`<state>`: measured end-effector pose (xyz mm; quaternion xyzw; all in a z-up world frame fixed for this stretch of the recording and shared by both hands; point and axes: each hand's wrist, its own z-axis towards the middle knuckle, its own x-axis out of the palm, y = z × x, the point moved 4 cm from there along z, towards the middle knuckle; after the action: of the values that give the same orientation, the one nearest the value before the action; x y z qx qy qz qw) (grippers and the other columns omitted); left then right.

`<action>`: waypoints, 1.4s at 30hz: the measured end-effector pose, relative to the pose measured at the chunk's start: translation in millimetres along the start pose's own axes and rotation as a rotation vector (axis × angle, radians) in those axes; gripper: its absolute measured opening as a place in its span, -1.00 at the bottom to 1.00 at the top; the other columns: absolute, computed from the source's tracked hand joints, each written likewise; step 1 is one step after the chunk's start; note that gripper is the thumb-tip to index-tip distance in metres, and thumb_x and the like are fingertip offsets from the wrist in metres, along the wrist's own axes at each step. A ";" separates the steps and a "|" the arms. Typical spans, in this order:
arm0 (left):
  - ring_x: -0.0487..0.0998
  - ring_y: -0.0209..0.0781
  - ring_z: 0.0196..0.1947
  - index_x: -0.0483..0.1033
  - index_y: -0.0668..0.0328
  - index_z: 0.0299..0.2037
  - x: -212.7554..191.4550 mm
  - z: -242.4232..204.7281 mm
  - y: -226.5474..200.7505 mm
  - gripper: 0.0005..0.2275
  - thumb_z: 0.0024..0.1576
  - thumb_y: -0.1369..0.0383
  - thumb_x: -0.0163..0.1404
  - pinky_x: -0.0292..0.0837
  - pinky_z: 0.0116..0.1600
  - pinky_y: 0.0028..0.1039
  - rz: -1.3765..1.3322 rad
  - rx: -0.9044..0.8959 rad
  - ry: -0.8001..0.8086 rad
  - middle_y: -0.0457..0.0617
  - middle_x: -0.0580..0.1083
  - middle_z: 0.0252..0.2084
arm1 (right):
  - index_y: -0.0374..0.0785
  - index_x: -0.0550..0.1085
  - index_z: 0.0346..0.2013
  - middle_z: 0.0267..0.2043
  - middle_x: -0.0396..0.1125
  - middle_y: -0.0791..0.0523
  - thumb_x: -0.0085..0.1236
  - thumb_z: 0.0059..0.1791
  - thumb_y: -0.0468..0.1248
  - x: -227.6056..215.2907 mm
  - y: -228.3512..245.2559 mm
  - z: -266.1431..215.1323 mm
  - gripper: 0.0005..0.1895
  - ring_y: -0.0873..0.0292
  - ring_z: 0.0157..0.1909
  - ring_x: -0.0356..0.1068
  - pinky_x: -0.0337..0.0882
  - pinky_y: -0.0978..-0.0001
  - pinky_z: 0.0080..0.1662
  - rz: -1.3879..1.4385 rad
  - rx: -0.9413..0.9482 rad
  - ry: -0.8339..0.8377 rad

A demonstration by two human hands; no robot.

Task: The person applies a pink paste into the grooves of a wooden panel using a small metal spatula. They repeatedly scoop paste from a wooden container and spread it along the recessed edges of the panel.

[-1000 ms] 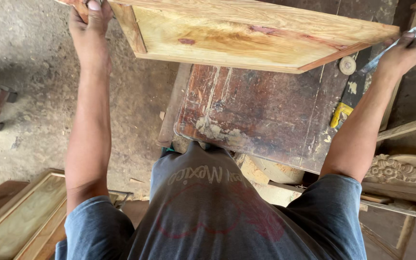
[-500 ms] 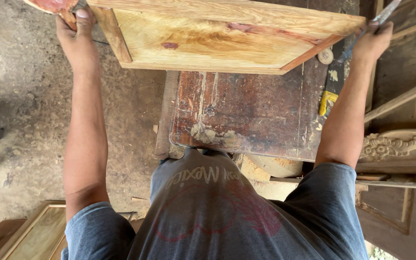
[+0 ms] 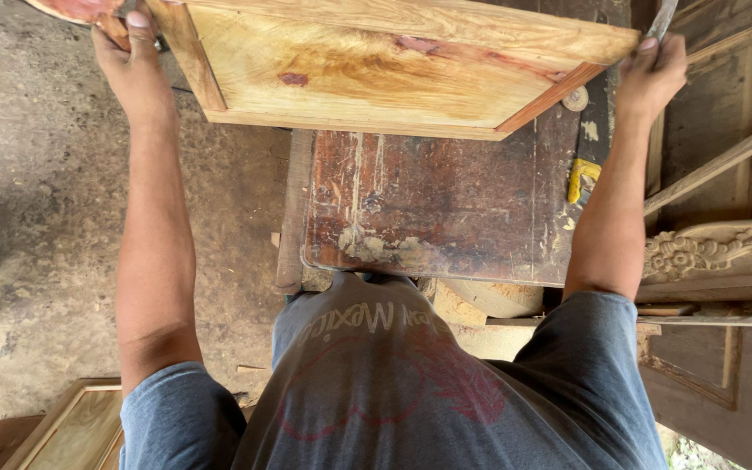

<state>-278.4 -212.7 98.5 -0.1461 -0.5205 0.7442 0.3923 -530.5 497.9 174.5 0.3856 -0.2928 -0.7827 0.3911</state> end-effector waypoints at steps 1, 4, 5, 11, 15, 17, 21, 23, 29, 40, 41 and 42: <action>0.55 -0.18 0.22 0.26 0.36 0.28 -0.7 1.1 3.8 -0.61 0.45 0.22 0.05 0.41 0.38 -0.30 0.042 -0.030 -0.016 0.08 0.50 0.19 | -0.28 0.44 -0.13 -0.29 0.46 0.14 0.03 0.26 -0.26 -2.5 -0.6 -5.8 -0.85 0.38 -0.45 0.43 0.44 0.54 -0.45 0.073 0.023 0.018; 0.54 -0.08 0.19 0.26 0.36 0.31 -1.6 7.9 13.6 -0.56 0.42 0.20 0.09 0.48 0.37 -0.20 -0.059 -0.033 -0.032 0.18 0.48 0.18 | -0.32 0.42 -0.06 -0.24 0.41 0.15 0.07 0.28 -0.27 -14.1 -2.3 -26.0 -0.85 0.38 -0.49 0.32 0.35 0.53 -0.46 0.289 0.060 0.049; 0.51 -0.04 0.25 0.16 0.32 0.35 -2.3 9.6 16.9 -0.52 0.43 0.19 0.08 0.43 0.41 -0.20 -0.058 -0.035 -0.033 0.19 0.44 0.23 | -0.33 0.41 -0.04 -0.21 0.40 0.15 0.08 0.30 -0.26 -16.7 -2.3 -31.5 -0.84 0.39 -0.49 0.29 0.32 0.54 -0.44 0.365 0.066 0.057; 0.44 0.10 0.42 0.03 0.24 0.48 -12.2 13.8 30.6 -0.40 0.44 0.12 0.08 0.36 0.52 -0.14 0.031 -0.024 -0.049 0.23 0.35 0.40 | -0.48 0.40 0.19 0.00 0.53 0.01 0.42 0.07 -0.35 -19.2 -3.5 -54.7 -0.51 0.37 -0.42 0.36 0.25 0.55 -0.51 0.416 0.042 0.020; 0.34 0.13 0.46 -0.04 0.23 0.54 -20.8 11.8 31.0 -0.36 0.46 0.10 0.07 0.28 0.59 -0.12 0.000 -0.016 -0.024 0.26 0.32 0.49 | -0.54 0.41 0.24 -0.04 0.51 0.01 0.40 0.04 -0.36 -17.1 -13.1 -55.8 -0.46 0.39 -0.36 0.32 0.23 0.58 -0.40 0.507 0.123 0.010; 0.34 0.16 0.49 -0.10 0.21 0.52 -19.6 13.0 28.4 -0.33 0.43 0.08 0.05 0.23 0.59 -0.10 -0.033 -0.007 0.005 0.29 0.31 0.50 | -0.55 0.41 0.22 -0.02 0.48 0.04 0.39 0.06 -0.38 -11.3 -10.3 -48.1 -0.49 0.35 -0.14 0.45 0.44 0.58 -0.15 0.474 0.057 0.028; 0.44 0.19 0.47 -0.13 0.22 0.47 -24.4 -6.7 25.6 -0.29 0.39 0.02 0.08 0.29 0.53 -0.07 0.010 -0.065 -0.085 0.30 0.37 0.41 | -0.53 0.46 0.20 -0.15 0.43 0.09 0.35 0.08 -0.34 -2.5 -13.9 -40.7 -0.55 0.32 -0.25 0.27 0.27 0.52 -0.22 0.554 0.092 0.092; 0.45 0.18 0.42 -0.08 0.26 0.47 -24.9 -24.4 23.6 -0.30 0.39 0.03 0.09 0.34 0.52 -0.08 0.011 -0.102 -0.154 0.31 0.39 0.37 | -0.57 0.48 0.18 -0.07 0.48 0.06 0.36 0.14 -0.35 -1.7 -9.5 -38.1 -0.60 0.25 -0.06 0.40 0.45 0.43 0.05 0.584 -0.028 0.139; 0.48 0.17 0.36 0.07 0.31 0.41 -33.5 -125.6 1.2 -0.40 0.39 0.10 0.11 0.43 0.46 -0.09 -0.008 -0.209 -0.210 0.35 0.43 0.33 | -0.51 0.47 0.10 -0.01 0.49 0.05 0.34 0.16 -0.28 -0.1 3.1 -35.8 -0.64 0.22 0.03 0.44 0.48 0.37 0.15 0.603 -0.145 0.188; 0.45 -0.03 0.37 0.11 0.36 0.41 -19.3 -241.6 -14.8 -0.42 0.37 0.16 0.11 0.34 0.48 -0.18 0.089 -0.103 -0.235 0.11 0.35 0.31 | -0.50 0.49 -0.18 -0.35 0.33 0.13 0.40 0.11 -0.15 -51.1 -2.3 -89.3 -0.60 0.29 -0.42 0.23 0.24 0.41 -0.35 0.448 0.028 0.100; 0.43 -0.09 0.27 0.17 0.39 0.39 -17.1 -248.7 -10.3 -0.46 0.39 0.19 0.11 0.34 0.41 -0.26 0.119 -0.111 -0.237 0.08 0.35 0.23 | -0.48 0.50 -0.28 -0.48 0.26 0.15 0.41 0.11 -0.13 -58.4 -6.9 -100.7 -0.59 0.31 -0.55 0.12 0.11 0.42 -0.47 0.345 0.083 0.049; 0.41 -0.15 0.17 0.22 0.42 0.37 -12.2 -250.9 -3.5 -0.51 0.41 0.22 0.11 0.34 0.35 -0.34 0.142 -0.120 -0.232 0.05 0.35 0.14 | -0.45 0.50 -0.28 -0.48 0.30 0.17 0.41 0.10 -0.12 -64.9 -9.6 -114.8 -0.60 0.32 -0.56 0.12 0.08 0.43 -0.51 0.323 0.146 0.008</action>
<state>-111.9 -55.6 -5.0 -0.1187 -0.5942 0.7496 0.2663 -412.9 539.4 130.6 0.3638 -0.4054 -0.6848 0.4841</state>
